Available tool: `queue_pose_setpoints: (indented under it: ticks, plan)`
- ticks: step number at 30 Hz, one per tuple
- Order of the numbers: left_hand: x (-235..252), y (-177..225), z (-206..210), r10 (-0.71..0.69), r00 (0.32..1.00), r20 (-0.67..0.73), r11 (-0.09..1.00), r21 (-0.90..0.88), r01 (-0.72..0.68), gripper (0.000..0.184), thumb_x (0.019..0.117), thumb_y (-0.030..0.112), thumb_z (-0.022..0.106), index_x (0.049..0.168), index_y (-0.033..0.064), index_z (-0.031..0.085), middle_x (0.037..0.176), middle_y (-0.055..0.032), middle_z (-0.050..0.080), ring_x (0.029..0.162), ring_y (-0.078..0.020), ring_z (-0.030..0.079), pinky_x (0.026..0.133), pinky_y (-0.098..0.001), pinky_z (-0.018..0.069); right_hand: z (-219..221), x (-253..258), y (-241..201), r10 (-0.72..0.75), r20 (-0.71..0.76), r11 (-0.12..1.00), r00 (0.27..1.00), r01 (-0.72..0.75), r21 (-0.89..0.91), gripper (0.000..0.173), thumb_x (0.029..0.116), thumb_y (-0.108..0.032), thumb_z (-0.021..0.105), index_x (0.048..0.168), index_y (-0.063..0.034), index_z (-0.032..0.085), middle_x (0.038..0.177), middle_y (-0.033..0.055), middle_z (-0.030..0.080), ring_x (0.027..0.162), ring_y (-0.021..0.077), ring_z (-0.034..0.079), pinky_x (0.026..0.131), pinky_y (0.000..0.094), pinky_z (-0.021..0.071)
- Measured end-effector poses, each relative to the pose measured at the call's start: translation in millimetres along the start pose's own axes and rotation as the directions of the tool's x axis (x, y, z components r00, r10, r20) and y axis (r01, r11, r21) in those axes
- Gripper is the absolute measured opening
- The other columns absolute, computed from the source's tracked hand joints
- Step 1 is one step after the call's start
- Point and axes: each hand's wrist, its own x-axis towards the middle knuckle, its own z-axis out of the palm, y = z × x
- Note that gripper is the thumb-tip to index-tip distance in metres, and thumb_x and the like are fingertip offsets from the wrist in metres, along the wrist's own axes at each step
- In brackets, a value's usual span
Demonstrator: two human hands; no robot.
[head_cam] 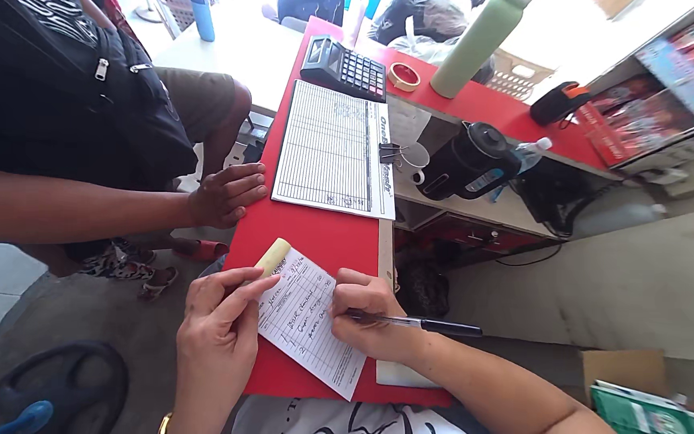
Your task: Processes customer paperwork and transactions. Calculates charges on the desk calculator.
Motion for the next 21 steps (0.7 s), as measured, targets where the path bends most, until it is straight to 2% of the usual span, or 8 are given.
queue_pose_setpoints:
  ticks: [4, 7, 11, 13, 16, 19, 21]
  plan:
    - [0, 0, 0, -0.002, 1.0, 0.001, 1.0, 0.0, 0.002, 0.026, 0.0993, 0.014, 0.057, 0.108, 0.0206, 0.081, 0.114, -0.0003, 0.071, 0.115, -0.0128, 0.059, 0.097, -0.0269, 0.0465, 0, 0, 1, 0.011, -0.008, 1.0, 1.0, -0.01, 0.024, 0.012, 0.0832, 0.004, 0.061, 0.072, 0.0011, 0.058, 0.074, 0.0045, 0.05, 0.07, 0.0046, 0.048, 0.058, 0.0149, 0.0364]
    - [0, 0, 0, -0.004, 1.0, 0.001, 1.0, 0.001, 0.004, 0.026, 0.0995, 0.015, 0.057, 0.108, 0.0212, 0.081, 0.114, -0.0001, 0.071, 0.115, -0.0122, 0.059, 0.097, -0.0262, 0.0465, 0, 1, 0, 0.035, -0.024, 0.999, 0.999, -0.034, 0.024, 0.011, 0.0837, 0.003, 0.061, 0.074, 0.0006, 0.059, 0.076, 0.0044, 0.052, 0.071, 0.0044, 0.05, 0.059, 0.0139, 0.0395]
    - [0, 0, 1, -0.001, 1.0, -0.003, 1.0, 0.001, 0.001, 0.026, 0.0993, 0.014, 0.057, 0.108, 0.0213, 0.081, 0.115, -0.0004, 0.071, 0.115, -0.0124, 0.059, 0.097, -0.0263, 0.047, 0, 0, 1, 0.018, -0.015, 1.0, 1.0, -0.018, 0.016, 0.014, 0.0841, 0.003, 0.061, 0.072, 0.0, 0.057, 0.074, 0.0045, 0.05, 0.07, 0.0052, 0.048, 0.058, 0.0155, 0.0368]
    - [0, -1, 1, 0.003, 1.0, -0.006, 1.0, 0.0, -0.003, 0.026, 0.0991, 0.014, 0.057, 0.108, 0.0213, 0.081, 0.115, -0.0005, 0.071, 0.115, -0.0127, 0.059, 0.097, -0.0269, 0.047, -1, 1, 3, 0.014, -0.007, 0.999, 1.0, -0.014, 0.037, 0.012, 0.0843, 0.003, 0.062, 0.073, -0.0002, 0.058, 0.075, 0.0041, 0.051, 0.071, 0.0043, 0.05, 0.059, 0.0145, 0.0393]
    - [0, -1, 1, 0.007, 1.0, -0.001, 1.0, -0.002, -0.007, 0.026, 0.0994, 0.015, 0.057, 0.108, 0.0211, 0.081, 0.115, -0.0006, 0.071, 0.115, -0.0129, 0.06, 0.098, -0.0272, 0.0471, -1, 1, 2, 0.019, -0.007, 0.999, 1.0, -0.018, 0.048, 0.01, 0.0837, 0.004, 0.062, 0.074, 0.001, 0.059, 0.075, 0.0048, 0.051, 0.071, 0.0051, 0.049, 0.059, 0.0157, 0.0381]
    - [1, -2, 2, 0.011, 1.0, -0.003, 1.0, 0.009, -0.011, 0.026, 0.0992, 0.015, 0.057, 0.107, 0.0214, 0.081, 0.116, -0.0004, 0.071, 0.116, -0.0125, 0.059, 0.098, -0.0264, 0.0469, -8, 2, 4, 0.081, -0.043, 0.989, 0.996, -0.075, 0.124, 0.01, 0.0868, 0.004, 0.06, 0.077, -0.0003, 0.059, 0.079, 0.0043, 0.054, 0.065, 0.003, 0.055, 0.054, 0.0139, 0.0469]
    - [0, -2, 2, 0.007, 1.0, -0.007, 1.0, 0.014, -0.007, 0.026, 0.0992, 0.016, 0.057, 0.107, 0.0221, 0.081, 0.116, 0.0005, 0.071, 0.116, -0.012, 0.059, 0.098, -0.0265, 0.0466, -10, 2, 8, 0.073, -0.048, 0.991, 0.996, -0.067, 0.12, 0.009, 0.0857, 0.004, 0.061, 0.077, -0.0002, 0.059, 0.078, 0.0035, 0.054, 0.068, 0.0031, 0.053, 0.057, 0.0142, 0.0437]
